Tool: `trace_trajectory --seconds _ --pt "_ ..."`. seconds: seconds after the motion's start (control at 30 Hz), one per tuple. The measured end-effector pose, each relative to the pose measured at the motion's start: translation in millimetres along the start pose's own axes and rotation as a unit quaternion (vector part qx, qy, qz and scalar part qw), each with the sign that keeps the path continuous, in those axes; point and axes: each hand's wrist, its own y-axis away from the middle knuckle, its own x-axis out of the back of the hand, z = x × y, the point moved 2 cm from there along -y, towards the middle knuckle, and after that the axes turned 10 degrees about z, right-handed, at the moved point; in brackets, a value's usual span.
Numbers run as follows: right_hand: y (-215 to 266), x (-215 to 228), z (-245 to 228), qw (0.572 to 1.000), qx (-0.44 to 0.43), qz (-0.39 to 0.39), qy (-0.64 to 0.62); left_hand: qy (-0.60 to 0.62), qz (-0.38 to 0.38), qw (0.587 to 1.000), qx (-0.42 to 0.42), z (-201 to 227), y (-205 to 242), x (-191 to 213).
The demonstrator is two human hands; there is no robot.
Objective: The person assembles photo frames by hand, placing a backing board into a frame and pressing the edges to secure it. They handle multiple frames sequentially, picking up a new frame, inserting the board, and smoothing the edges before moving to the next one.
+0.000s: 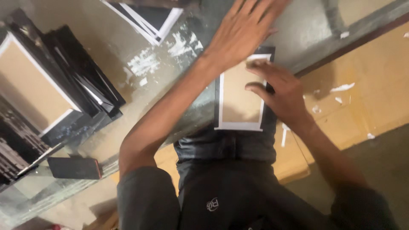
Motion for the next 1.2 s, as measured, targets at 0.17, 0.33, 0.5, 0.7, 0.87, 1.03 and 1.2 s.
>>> trace_trajectory --seconds 0.17,0.33,0.5,0.7,0.87,1.03,1.2 --pt "27 -12 14 0.988 -0.101 0.112 0.016 -0.017 0.054 0.981 -0.184 8 2 -10" --pt "38 -16 28 0.975 -0.143 0.168 0.009 -0.047 0.051 0.98 -0.187 34 -5 -36" --pt "30 -9 11 0.968 -0.157 0.181 0.071 0.059 0.211 0.954 -0.204 53 -21 -26" --pt "52 -24 -14 0.963 -0.205 0.171 0.038 0.142 -0.096 0.96 0.221 19 8 8" --pt "61 -24 -21 0.969 -0.183 0.151 0.072 0.125 -0.092 0.987 0.038 27 35 31" --pt "61 -3 -21 0.934 -0.196 0.267 0.135 0.26 0.021 0.947 0.189 27 49 98" --pt "37 24 -6 0.822 -0.286 0.297 -0.393 0.317 -0.195 0.916 0.15 35 89 115"
